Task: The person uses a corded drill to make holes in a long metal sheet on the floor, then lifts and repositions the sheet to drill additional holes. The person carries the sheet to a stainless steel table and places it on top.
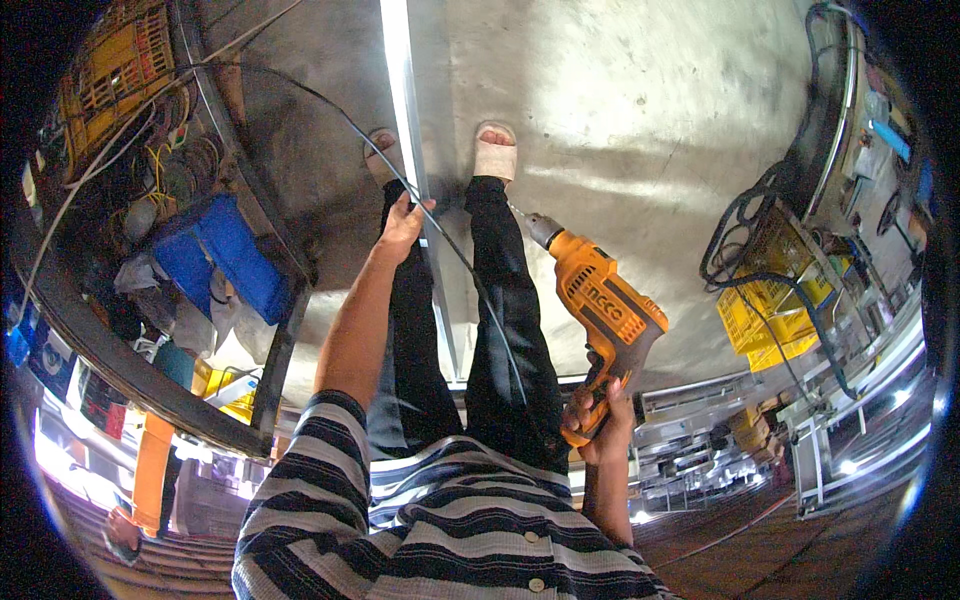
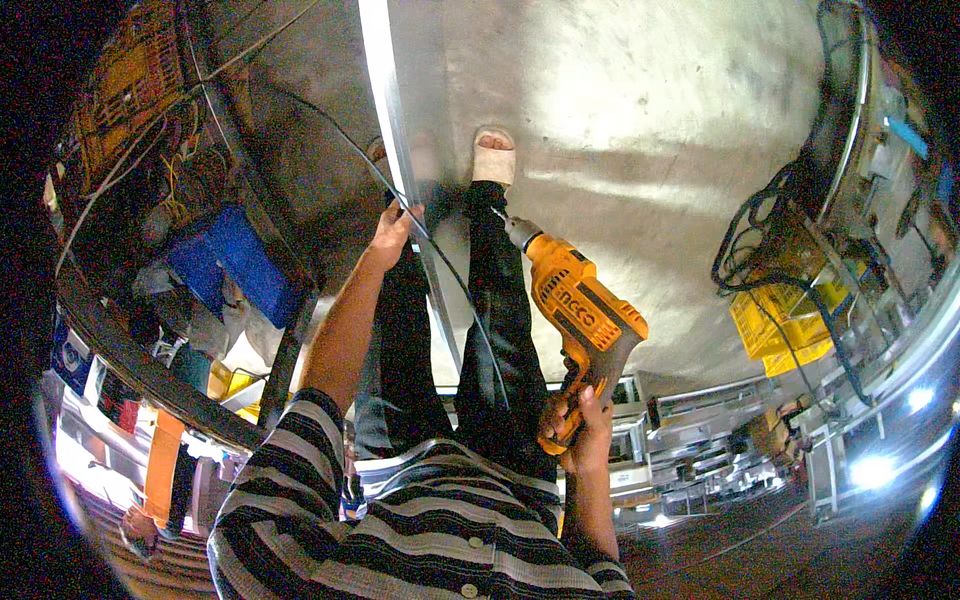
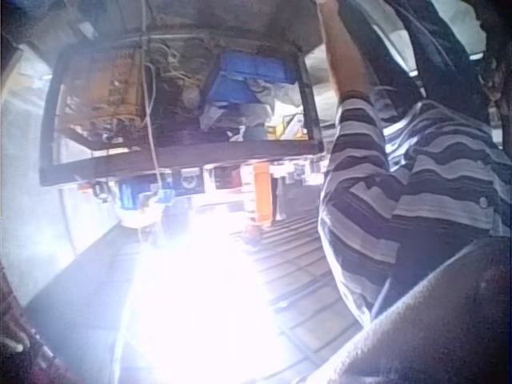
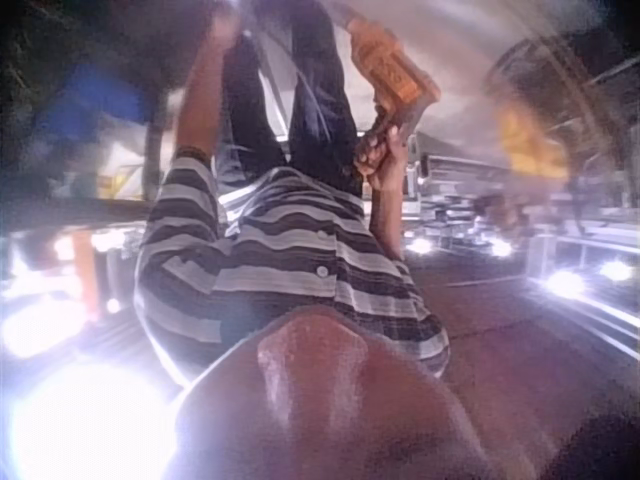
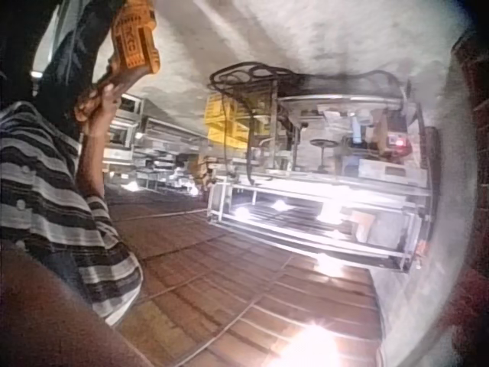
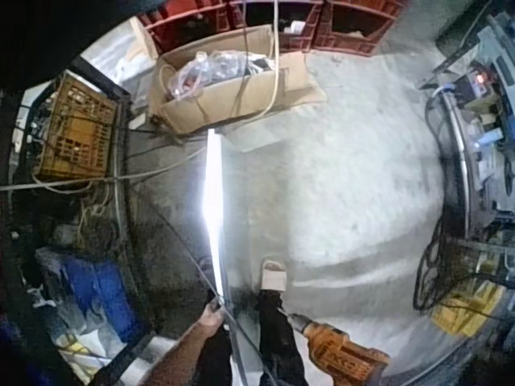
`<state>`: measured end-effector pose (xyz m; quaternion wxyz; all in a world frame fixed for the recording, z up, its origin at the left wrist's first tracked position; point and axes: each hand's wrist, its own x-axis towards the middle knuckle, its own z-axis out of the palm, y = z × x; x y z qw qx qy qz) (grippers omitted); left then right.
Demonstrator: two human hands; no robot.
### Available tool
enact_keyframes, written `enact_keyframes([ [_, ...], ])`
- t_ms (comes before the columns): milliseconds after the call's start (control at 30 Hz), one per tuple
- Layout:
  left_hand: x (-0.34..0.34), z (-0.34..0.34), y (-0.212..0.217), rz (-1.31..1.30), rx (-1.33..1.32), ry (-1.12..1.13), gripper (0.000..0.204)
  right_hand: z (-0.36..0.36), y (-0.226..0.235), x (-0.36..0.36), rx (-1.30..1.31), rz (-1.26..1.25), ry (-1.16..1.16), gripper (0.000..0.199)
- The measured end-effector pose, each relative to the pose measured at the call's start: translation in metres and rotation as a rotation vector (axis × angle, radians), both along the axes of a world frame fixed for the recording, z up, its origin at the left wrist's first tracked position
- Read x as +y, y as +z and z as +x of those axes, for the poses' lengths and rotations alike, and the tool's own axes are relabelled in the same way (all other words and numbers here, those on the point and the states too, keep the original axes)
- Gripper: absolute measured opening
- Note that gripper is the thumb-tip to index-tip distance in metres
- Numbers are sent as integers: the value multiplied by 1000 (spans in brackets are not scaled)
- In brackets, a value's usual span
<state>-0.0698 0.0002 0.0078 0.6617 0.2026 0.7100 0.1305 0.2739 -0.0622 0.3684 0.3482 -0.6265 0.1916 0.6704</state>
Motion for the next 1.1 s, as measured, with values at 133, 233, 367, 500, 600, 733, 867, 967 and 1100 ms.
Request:
enact_keyframes([
  [133,-10,19,0,52,-348,263,79,3,3,6,-30,-29,43,64],
  [233,4,51,14,41,-297,169,54,4,8,11,-80,-28,66,58],
  [367,-4,73,2,210,-255,121,67,8,21,24,-153,-4,130,42],
  [500,-27,98,-22,333,-188,194,62,9,32,49,-172,-66,257,46],
  [600,-43,113,-33,315,-627,680,57,7,29,64,-134,-67,376,64],
  [733,-14,101,10,269,-86,169,62,-16,27,85,-226,-43,464,67],
  [867,-36,123,-7,267,69,208,73,-36,29,107,-276,-18,576,63],
  [967,-29,120,3,220,61,219,76,-39,26,114,-192,10,604,63],
  [1100,-27,122,11,237,76,253,75,-38,27,116,-203,-25,597,62],
])
